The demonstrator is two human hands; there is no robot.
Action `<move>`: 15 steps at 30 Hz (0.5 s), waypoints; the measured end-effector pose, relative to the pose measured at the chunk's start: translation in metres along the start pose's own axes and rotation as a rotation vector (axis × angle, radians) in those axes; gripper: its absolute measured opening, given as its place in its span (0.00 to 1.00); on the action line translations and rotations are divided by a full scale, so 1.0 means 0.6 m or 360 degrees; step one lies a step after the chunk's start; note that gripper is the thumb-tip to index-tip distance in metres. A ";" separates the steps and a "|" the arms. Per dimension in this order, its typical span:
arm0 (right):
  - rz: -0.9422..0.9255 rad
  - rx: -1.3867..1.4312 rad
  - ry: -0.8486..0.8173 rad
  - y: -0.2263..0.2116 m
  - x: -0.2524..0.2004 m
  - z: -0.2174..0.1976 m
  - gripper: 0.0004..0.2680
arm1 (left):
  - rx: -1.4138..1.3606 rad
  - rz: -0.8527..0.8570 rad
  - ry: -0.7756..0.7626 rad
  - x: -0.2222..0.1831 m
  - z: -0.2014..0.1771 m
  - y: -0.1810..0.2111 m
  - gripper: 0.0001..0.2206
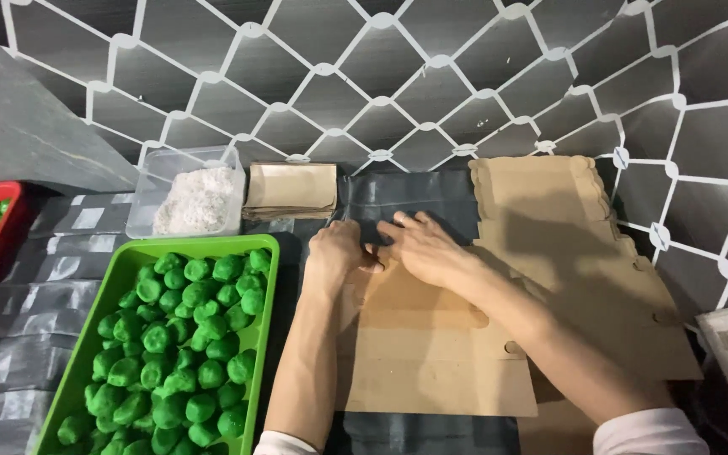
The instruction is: Folding a flat cardboard cutout into a box shape at a packaging station.
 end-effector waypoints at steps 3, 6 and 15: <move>0.0011 0.0013 -0.0030 0.011 -0.046 -0.011 0.06 | -0.0015 0.0000 -0.0105 -0.032 -0.041 0.003 0.30; 0.0103 0.0044 -0.0170 0.057 -0.111 0.045 0.11 | 0.0060 -0.0011 -0.0050 -0.027 -0.032 0.003 0.27; 0.0421 0.0126 -0.0534 0.023 -0.139 -0.129 0.21 | 0.0041 0.0042 -0.0174 -0.048 -0.050 0.008 0.29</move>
Point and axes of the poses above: each hand's wrist, its own x-axis towards the middle knuckle, its own z-axis out of the palm, y = z × x, the point moved 1 cm from there along x, towards the middle knuckle, and after that the axes turned 10 degrees about -z, right-handed, at the moved point
